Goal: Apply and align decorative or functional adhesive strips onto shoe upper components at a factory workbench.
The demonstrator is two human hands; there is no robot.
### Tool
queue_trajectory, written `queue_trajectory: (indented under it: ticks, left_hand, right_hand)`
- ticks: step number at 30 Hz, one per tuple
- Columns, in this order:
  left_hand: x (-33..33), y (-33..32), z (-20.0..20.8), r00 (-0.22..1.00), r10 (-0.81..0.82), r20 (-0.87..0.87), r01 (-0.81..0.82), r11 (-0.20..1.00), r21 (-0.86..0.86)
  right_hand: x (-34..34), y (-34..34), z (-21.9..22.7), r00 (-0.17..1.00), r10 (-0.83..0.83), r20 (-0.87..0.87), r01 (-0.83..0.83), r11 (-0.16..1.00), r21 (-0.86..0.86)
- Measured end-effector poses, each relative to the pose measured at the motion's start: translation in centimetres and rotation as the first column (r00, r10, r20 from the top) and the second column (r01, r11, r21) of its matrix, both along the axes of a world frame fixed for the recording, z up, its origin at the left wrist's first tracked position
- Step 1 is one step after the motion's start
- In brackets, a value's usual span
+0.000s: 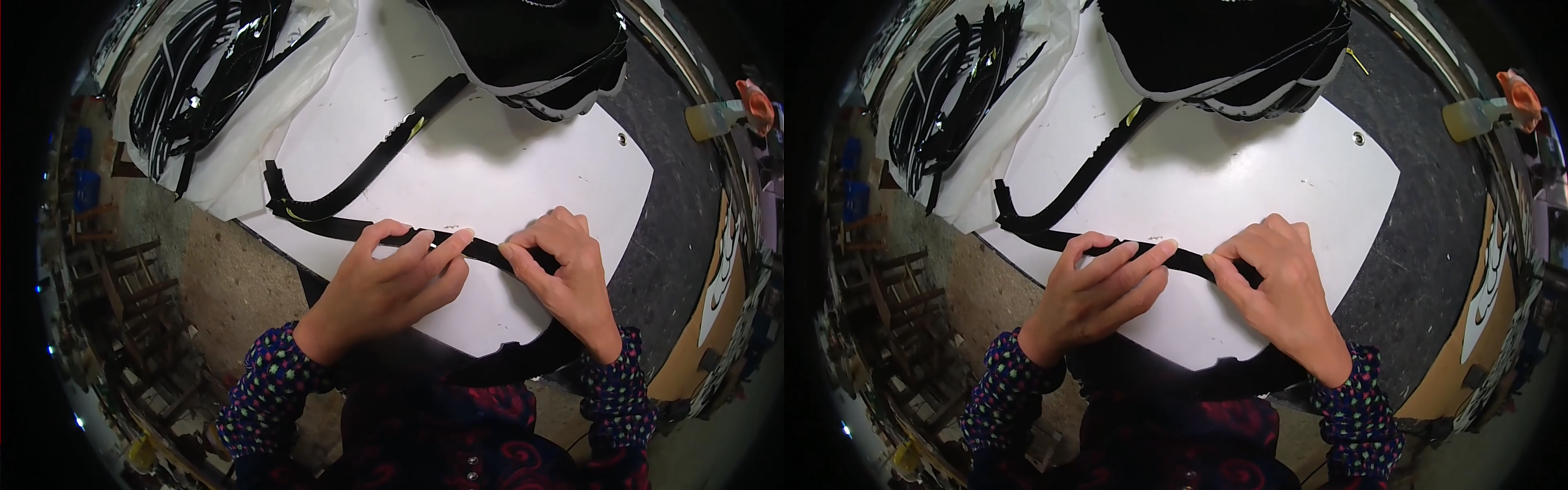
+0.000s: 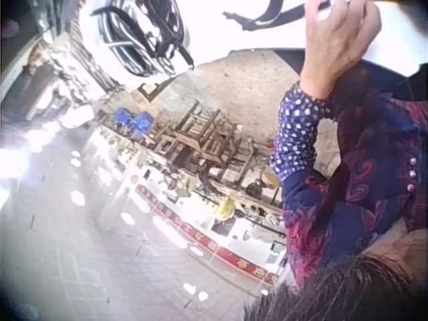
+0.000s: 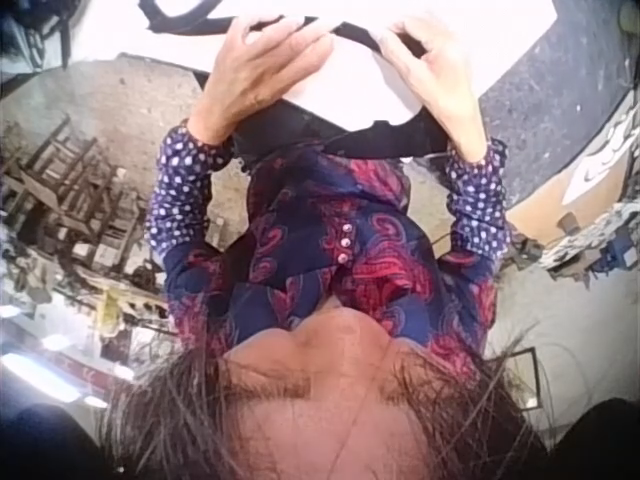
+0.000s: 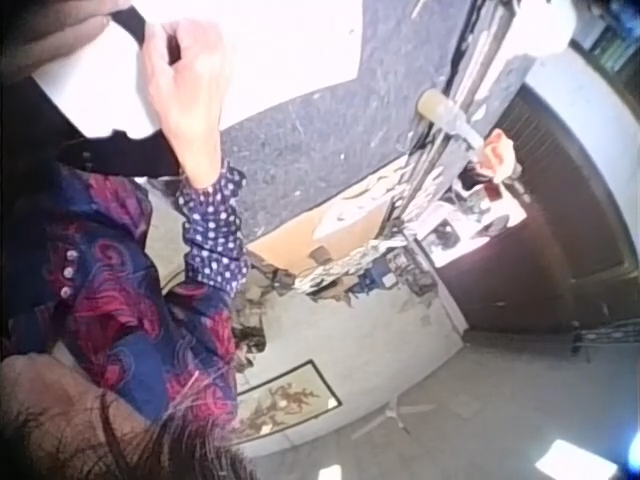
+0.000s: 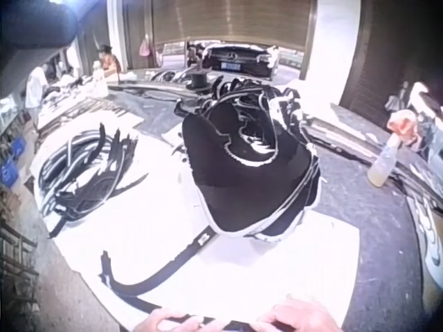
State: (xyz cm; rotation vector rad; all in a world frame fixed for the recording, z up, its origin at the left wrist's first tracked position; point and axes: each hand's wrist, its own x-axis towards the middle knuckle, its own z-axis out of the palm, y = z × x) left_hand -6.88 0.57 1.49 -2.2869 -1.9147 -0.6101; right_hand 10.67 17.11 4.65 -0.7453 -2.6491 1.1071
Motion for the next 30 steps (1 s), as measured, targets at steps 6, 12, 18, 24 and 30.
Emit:
queue_trajectory:
  ticks: [6,12,18,24,30]
  left_hand:
    - [-0.18,0.03,-0.13,0.999,-0.013,-0.037,0.013,1.000,0.004]
    - [0.01,0.13,0.11,1.000,0.007,-0.030,-0.008,1.000,-0.016]
    - [-0.02,0.23,-0.17,0.999,0.007,-0.036,-0.007,1.000,-0.012]
    - [-0.10,0.22,0.09,1.000,-0.002,-0.021,0.002,1.000,-0.007]
    - [-0.05,-0.06,0.10,1.000,-0.021,0.001,0.021,0.999,0.027]
  right_hand:
    - [0.07,-0.04,-0.14,1.000,0.004,-0.010,-0.004,1.000,0.025]
    - [0.06,-0.10,-0.32,0.999,0.006,-0.040,-0.005,0.999,0.034]
    - [0.04,-0.03,-0.43,0.999,0.012,-0.045,-0.010,0.999,0.043]
    - [-0.01,-0.18,-0.13,0.998,0.023,-0.051,-0.018,0.996,0.087]
    - [0.27,-0.49,-0.42,0.997,0.023,-0.069,-0.015,0.994,0.111]
